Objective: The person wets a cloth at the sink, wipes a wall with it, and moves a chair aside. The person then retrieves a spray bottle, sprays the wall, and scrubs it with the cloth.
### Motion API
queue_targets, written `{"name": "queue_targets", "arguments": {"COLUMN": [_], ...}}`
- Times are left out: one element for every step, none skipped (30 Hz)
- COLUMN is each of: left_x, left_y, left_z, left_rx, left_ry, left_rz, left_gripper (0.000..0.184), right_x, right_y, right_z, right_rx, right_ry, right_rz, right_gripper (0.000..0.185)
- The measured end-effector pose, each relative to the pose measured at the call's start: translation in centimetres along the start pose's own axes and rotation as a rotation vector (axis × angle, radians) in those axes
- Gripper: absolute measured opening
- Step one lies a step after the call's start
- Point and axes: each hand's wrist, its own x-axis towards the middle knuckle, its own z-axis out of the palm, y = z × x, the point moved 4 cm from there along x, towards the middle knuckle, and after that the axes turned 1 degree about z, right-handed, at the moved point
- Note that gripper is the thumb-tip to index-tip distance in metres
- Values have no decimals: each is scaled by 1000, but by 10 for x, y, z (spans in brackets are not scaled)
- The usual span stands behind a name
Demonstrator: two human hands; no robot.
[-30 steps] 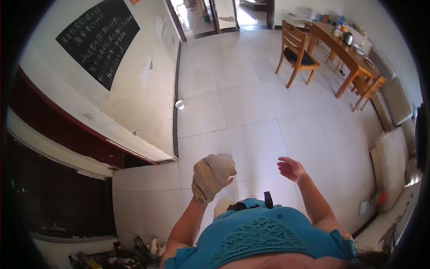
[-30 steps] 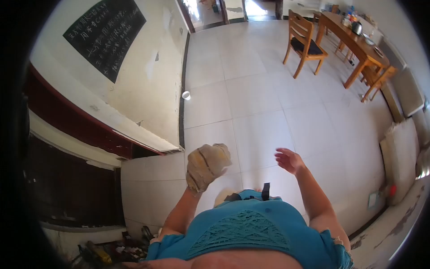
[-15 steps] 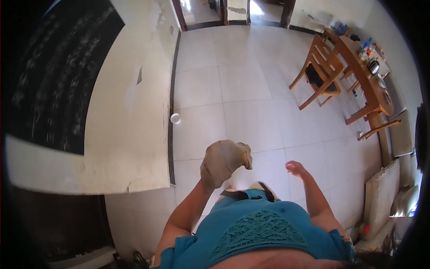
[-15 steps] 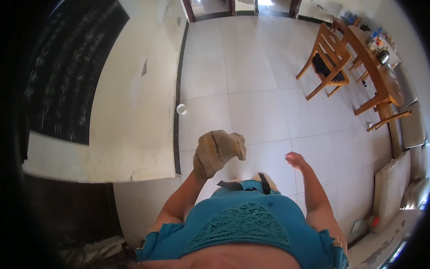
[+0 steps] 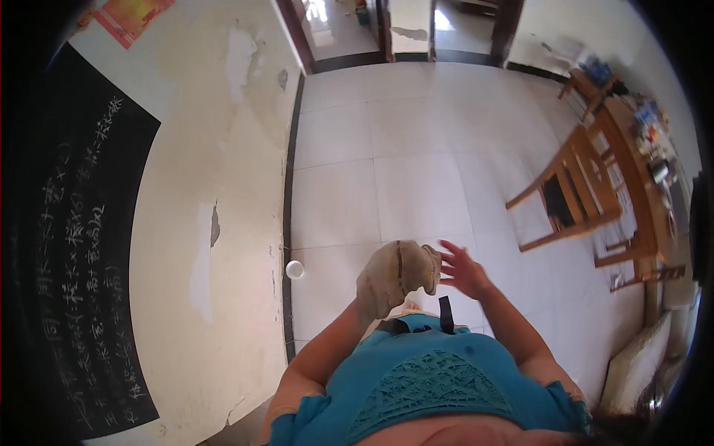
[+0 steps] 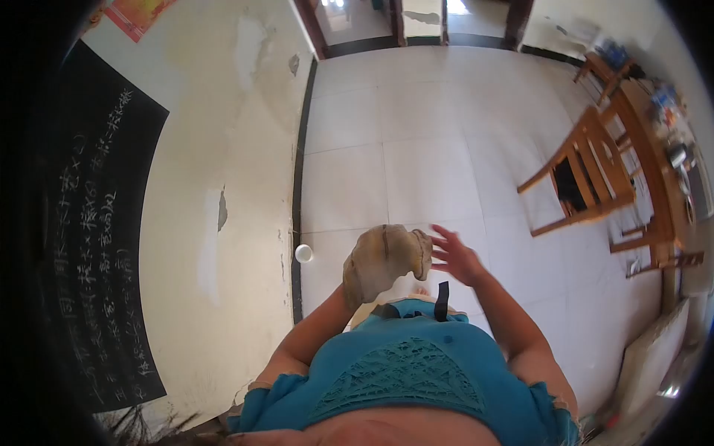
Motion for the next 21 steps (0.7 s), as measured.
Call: {"name": "queue_targets", "arguments": {"left_x": [18, 37, 45, 55, 70, 83, 97, 107, 116, 142, 165, 184, 216, 252, 281, 308, 335, 367, 398, 431, 460], "left_y": [5, 10, 14, 22, 29, 36, 43, 41, 34, 43, 47, 61, 83, 111, 135, 148, 160, 168, 174, 177, 177], "left_z": [-21, -42, -73, -102, -128, -151, -180, -220, -264, -296, -317, -321, -325, -334, -340, -349, -358, -370, -382, -387, -401], "left_rx": [256, 509, 1148, 1783, 1686, 1590, 1490, 1367, 1242, 1114, 1203, 1285, 1390, 1500, 1609, 1666, 1720, 1726, 1726, 1726, 1723], "left_ry": [46, 80, 154, 224, 289, 346, 393, 433, 468, 500, 477, 464, 437, 398, 351, 274, 193, 96, 0, -97, -181], "left_rz": [-43, -98, -205, -329, -327, -317, -310, -294, -273, -230, -169, -132, -79, -12, 33, -27, -82, -218, -356, -493, -622], "left_gripper": [17, 17, 20, 25, 27, 29, 31, 33, 34, 36, 30, 25, 21, 18, 18, 18, 18, 18, 19, 20, 23], "right_x": [44, 81, 113, 141, 167, 193, 221, 252, 283, 318, 343, 355, 373, 391, 409, 423, 440, 460, 478, 494, 522], "right_y": [-11, -9, -5, -17, -37, -55, -67, -73, -78, -98, -121, -141, -170, -197, -225, -254, -285, -303, -320, -338, -349], "right_z": [19, 21, 23, 38, 45, 53, 55, 49, 40, 37, 32, 31, 32, 27, 21, 18, 9, -8, -23, -31, -37], "right_rx": [48, 64, 81, 165, 194, 223, 257, 248, 235, 205, 130, 67, 8, -194, -401, -433, -467, -232, -1, 258, 399], "right_ry": [-53, -1, 52, 172, 153, 136, 126, 179, 233, 283, 249, 220, 173, 284, 407, 478, 549, 495, 436, 296, 147], "right_rz": [-3, 135, 274, 253, 281, 301, 318, 286, 250, 202, 170, 159, 128, 71, 37, -44, -133, -150, -167, -136, -102], "right_gripper": [59, 57, 57, 53, 51, 49, 47, 46, 45, 44, 42, 41, 40, 41, 42, 42, 41, 39, 37, 32, 31]}}
